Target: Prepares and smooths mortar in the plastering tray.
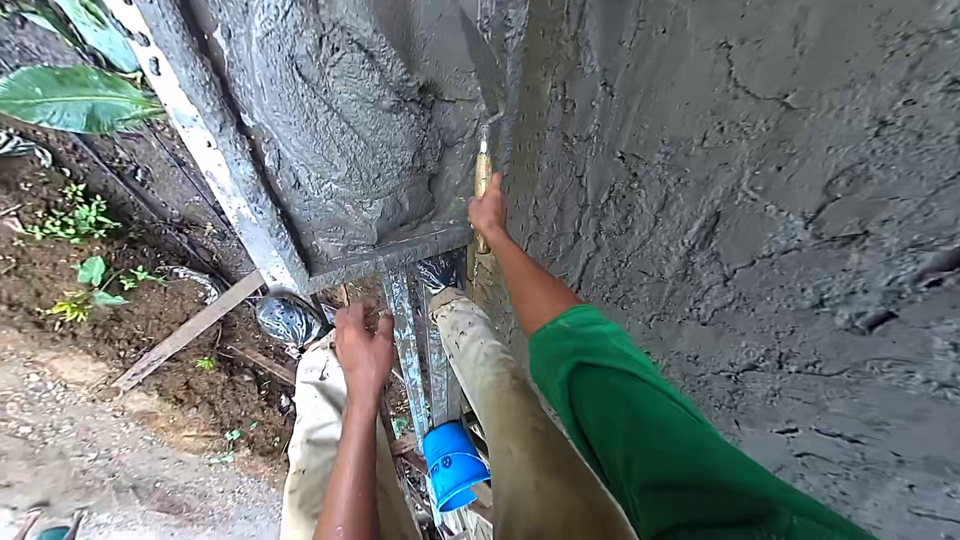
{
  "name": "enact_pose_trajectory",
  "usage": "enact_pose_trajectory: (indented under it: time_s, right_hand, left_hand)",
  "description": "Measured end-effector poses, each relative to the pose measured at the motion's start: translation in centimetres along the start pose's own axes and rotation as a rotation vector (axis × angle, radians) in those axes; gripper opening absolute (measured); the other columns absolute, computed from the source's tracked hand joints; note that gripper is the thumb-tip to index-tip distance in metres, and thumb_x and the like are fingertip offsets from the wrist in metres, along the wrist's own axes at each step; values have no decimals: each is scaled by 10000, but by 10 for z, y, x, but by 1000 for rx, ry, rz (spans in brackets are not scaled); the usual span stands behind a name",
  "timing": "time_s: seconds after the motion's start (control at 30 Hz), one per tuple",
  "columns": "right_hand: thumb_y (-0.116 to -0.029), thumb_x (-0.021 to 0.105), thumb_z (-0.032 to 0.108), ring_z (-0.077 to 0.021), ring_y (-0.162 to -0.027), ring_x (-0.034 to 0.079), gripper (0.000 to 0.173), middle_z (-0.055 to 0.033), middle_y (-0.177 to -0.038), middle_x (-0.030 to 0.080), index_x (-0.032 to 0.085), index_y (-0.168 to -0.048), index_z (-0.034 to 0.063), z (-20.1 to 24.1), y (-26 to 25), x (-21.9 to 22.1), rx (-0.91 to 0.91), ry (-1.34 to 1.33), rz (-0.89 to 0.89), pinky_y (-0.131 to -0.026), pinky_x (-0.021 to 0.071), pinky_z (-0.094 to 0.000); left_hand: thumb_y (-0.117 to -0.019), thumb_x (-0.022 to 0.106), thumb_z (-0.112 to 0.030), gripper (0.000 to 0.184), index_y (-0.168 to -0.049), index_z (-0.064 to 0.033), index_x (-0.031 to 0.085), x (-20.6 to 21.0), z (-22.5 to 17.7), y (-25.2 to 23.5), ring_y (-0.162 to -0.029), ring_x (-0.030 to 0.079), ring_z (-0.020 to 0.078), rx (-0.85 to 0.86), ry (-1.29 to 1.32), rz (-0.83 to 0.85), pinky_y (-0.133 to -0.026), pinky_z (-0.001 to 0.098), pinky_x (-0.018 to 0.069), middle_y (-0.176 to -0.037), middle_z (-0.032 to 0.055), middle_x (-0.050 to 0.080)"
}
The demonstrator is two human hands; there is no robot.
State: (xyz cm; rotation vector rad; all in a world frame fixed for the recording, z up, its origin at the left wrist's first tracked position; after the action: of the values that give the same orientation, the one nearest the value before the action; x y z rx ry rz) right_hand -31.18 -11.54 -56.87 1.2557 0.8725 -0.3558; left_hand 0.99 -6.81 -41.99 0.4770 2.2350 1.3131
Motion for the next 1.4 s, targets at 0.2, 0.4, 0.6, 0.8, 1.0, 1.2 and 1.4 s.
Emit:
enact_pose_trajectory:
  time_s: [0.2, 0.4, 0.6, 0.8, 1.0, 1.2, 1.4]
  right_hand:
    - [-997, 535, 27, -131, -510, 534, 363, -66, -774, 554, 367, -1317, 56, -6, 90, 79, 101, -914, 394, -454, 509, -290]
    - [-994, 504, 1, -110, -455, 488, 201, -25, -675, 478, 407, -1159, 61, 69, 128, 61, 52, -1107, 594, -410, 485, -257]
    - [-918, 657, 34, -199, -487, 592, 613, -140, -777, 599, 366, -1457, 52, 42, 160, 25, -110, -571, 406, -447, 554, -345]
    - [-895, 727, 125, -352, -875, 711, 553, -231, -1106, 676, 515, -1398, 33, 28, 132, 35, -128, -154, 217, -754, 606, -534]
    - [-961, 691, 249, -343, -791, 705, 620, -231, -1033, 673, 402, -1473, 52, -59, 126, 83, 167, -199, 48, -692, 599, -519]
    - [-981, 557, 9, -122, -446, 514, 257, -52, -676, 513, 421, -1198, 18, -26, 182, 159, 293, -1033, 268, -410, 504, -277]
    - [-1000, 497, 7, -101, -438, 476, 70, -10, -638, 474, 459, -1032, 56, 35, 178, 102, 154, -1221, 504, -418, 482, -246]
  left_hand:
    - [-1000, 633, -217, 303, -1242, -37, 648, 3, -4, 6, -1057, 651, 289, 14, 22, -14, -895, 479, 557, -1243, 184, 596]
    - [-1007, 622, -220, 304, -1253, -44, 651, 1, 4, 3, -1039, 654, 313, -3, -55, -12, -896, 519, 542, -1237, 196, 603]
    - [-1006, 627, -218, 297, -1248, -47, 652, 3, 12, -2, -1026, 657, 321, -19, -42, -41, -895, 531, 536, -1230, 208, 606]
    - [-1001, 626, -207, 310, -1248, -19, 639, 1, 9, -3, -1037, 651, 335, -5, -44, -31, -901, 535, 532, -1240, 221, 596]
    - [-1012, 618, -213, 295, -1251, -41, 637, -6, 7, 5, -1050, 643, 324, -16, -22, -20, -892, 527, 539, -1256, 208, 580]
    - [-1015, 606, -214, 299, -1259, -44, 636, -17, 22, 6, -1041, 652, 304, -13, 5, -91, -896, 503, 547, -1268, 197, 583]
    - [-1003, 607, -209, 326, -1277, -33, 626, -28, 28, 0, -1070, 641, 326, -48, -22, -152, -920, 528, 522, -1259, 211, 593]
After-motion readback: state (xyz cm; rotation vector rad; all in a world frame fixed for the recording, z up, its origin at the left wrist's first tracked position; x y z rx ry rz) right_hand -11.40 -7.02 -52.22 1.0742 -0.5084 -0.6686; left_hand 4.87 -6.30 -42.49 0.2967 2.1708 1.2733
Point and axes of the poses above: each hand's wrist, its own y-axis away from the middle knuckle, its own x-axis out of the palm, z = x × y, the point moved 3 cm from there along -y, towards the middle knuckle
